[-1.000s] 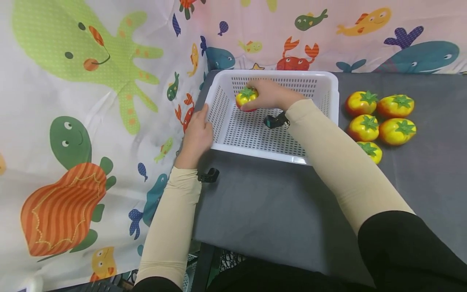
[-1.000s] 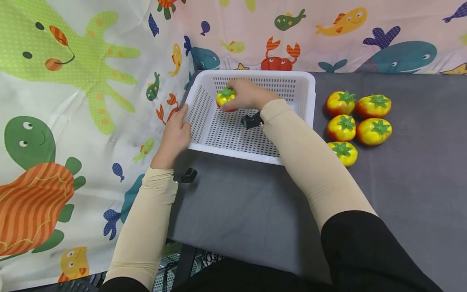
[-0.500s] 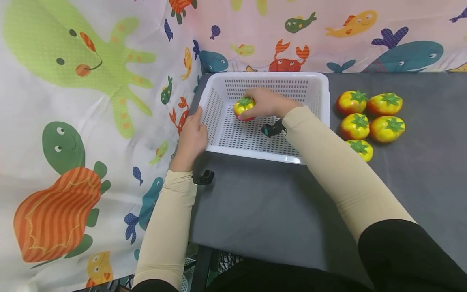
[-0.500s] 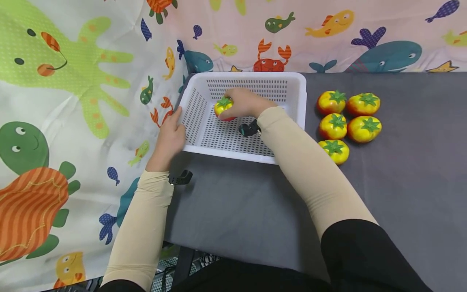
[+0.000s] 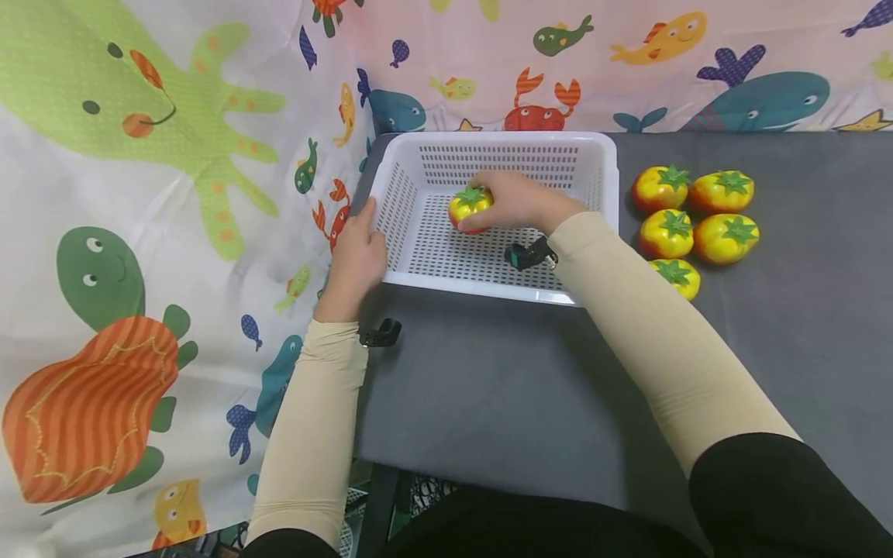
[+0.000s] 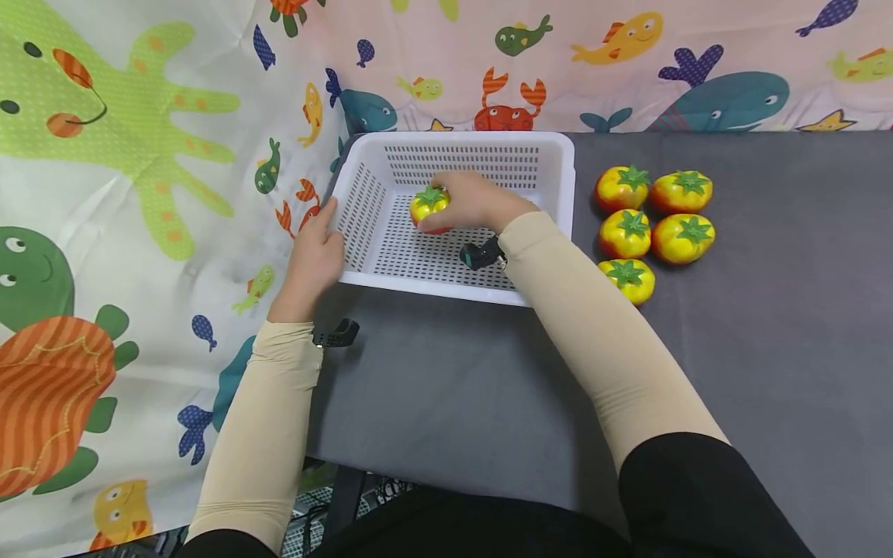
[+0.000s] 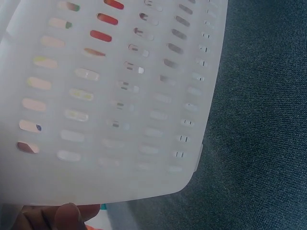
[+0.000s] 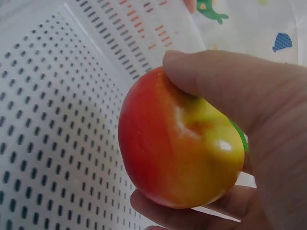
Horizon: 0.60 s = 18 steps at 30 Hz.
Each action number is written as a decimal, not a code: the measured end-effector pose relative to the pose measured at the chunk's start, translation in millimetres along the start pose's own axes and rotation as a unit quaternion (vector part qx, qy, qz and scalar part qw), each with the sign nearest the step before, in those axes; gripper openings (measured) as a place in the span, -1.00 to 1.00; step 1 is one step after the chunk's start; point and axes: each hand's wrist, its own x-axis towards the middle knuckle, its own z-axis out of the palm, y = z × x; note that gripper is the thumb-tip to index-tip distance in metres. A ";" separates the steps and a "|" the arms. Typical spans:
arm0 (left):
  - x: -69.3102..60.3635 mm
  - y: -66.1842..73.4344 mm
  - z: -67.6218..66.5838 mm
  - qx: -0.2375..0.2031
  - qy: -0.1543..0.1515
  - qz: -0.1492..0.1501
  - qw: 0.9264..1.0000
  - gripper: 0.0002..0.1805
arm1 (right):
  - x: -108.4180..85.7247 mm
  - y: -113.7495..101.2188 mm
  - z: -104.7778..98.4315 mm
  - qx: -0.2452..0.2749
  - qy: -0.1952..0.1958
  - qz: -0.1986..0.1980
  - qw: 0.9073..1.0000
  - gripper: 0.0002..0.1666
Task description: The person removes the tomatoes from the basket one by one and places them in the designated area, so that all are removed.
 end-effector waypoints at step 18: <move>-2.5 0.8 -2.5 -0.004 -0.009 -0.005 1.000 -0.31 | -28.9 4.5 5.8 0.022 0.033 -0.003 0.999 0.02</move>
